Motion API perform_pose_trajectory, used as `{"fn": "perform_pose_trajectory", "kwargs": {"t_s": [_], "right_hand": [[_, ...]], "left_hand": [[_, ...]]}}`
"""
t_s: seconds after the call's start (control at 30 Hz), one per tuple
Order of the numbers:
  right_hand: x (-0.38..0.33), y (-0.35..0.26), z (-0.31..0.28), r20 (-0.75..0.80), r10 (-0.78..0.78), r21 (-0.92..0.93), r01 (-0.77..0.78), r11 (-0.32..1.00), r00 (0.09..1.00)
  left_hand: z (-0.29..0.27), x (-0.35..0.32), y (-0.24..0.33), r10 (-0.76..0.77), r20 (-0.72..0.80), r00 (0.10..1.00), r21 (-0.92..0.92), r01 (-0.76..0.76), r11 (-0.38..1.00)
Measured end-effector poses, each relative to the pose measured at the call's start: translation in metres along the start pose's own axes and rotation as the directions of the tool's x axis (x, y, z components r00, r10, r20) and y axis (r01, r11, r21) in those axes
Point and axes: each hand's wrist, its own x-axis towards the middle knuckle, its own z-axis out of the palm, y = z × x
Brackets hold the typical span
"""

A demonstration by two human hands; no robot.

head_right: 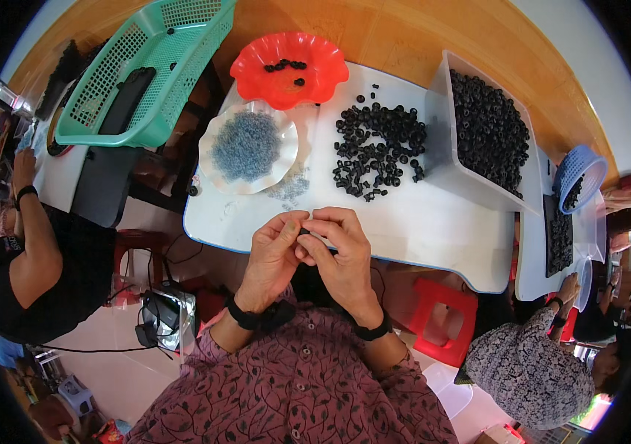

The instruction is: Sorting small black plastic components and blue beads into various containers at a manufacturing workstation.

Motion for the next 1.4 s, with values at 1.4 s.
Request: {"fn": "perform_pose_trajectory", "kwargs": {"t_s": [1.4], "right_hand": [[0.045, 0.035, -0.048, -0.076, 0.151, -0.376, -0.169, 0.911, 0.986]], "left_hand": [[-0.031, 0.001, 0.002, -0.105, -0.081, 0.991, 0.050, 0.109, 0.993]]}}
